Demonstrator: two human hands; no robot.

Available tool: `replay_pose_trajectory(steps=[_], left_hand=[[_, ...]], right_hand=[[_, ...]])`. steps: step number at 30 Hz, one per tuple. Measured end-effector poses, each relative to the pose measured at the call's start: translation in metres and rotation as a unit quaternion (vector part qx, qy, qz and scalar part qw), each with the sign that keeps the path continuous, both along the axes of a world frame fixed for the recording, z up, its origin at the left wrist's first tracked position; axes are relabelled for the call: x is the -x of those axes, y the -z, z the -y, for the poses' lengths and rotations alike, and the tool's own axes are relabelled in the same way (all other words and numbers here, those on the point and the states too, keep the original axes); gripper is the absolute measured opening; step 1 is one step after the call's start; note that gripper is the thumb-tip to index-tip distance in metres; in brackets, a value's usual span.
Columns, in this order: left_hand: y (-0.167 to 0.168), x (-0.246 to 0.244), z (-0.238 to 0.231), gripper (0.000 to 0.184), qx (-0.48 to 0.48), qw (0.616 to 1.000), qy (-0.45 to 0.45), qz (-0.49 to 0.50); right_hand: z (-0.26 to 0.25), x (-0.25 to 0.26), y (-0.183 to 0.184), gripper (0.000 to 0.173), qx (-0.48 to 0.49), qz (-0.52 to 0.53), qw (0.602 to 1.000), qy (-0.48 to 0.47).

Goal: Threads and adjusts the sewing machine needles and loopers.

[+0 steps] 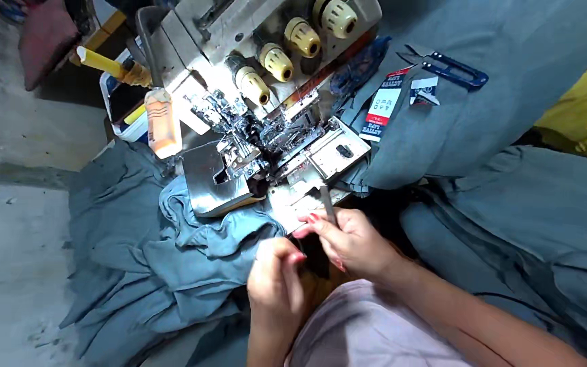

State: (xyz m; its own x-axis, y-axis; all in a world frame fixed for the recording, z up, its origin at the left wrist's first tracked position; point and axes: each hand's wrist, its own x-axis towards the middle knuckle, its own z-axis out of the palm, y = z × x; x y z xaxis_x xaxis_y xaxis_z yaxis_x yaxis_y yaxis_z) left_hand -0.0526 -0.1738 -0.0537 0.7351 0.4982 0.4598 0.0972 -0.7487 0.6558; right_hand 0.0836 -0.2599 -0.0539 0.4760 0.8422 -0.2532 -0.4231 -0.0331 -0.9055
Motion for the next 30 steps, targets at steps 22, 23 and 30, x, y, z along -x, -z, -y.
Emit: replay_pose_trajectory(steps=[22,23,30], left_hand=[[-0.034,-0.008,-0.040,0.021,-0.047,0.977,0.186,-0.096],[-0.037,-0.008,-0.039,0.022,-0.054,0.979,0.177,-0.091],[-0.025,-0.027,-0.043,0.019,0.000,0.978,0.208,-0.010]], right_hand=[[0.051,-0.016,-0.005,0.022,-0.069,0.433,0.896,-0.068],[0.053,-0.018,-0.007,0.017,-0.082,0.437,0.890,-0.102],[0.020,-0.015,-0.010,0.021,-0.336,0.108,0.936,0.008]])
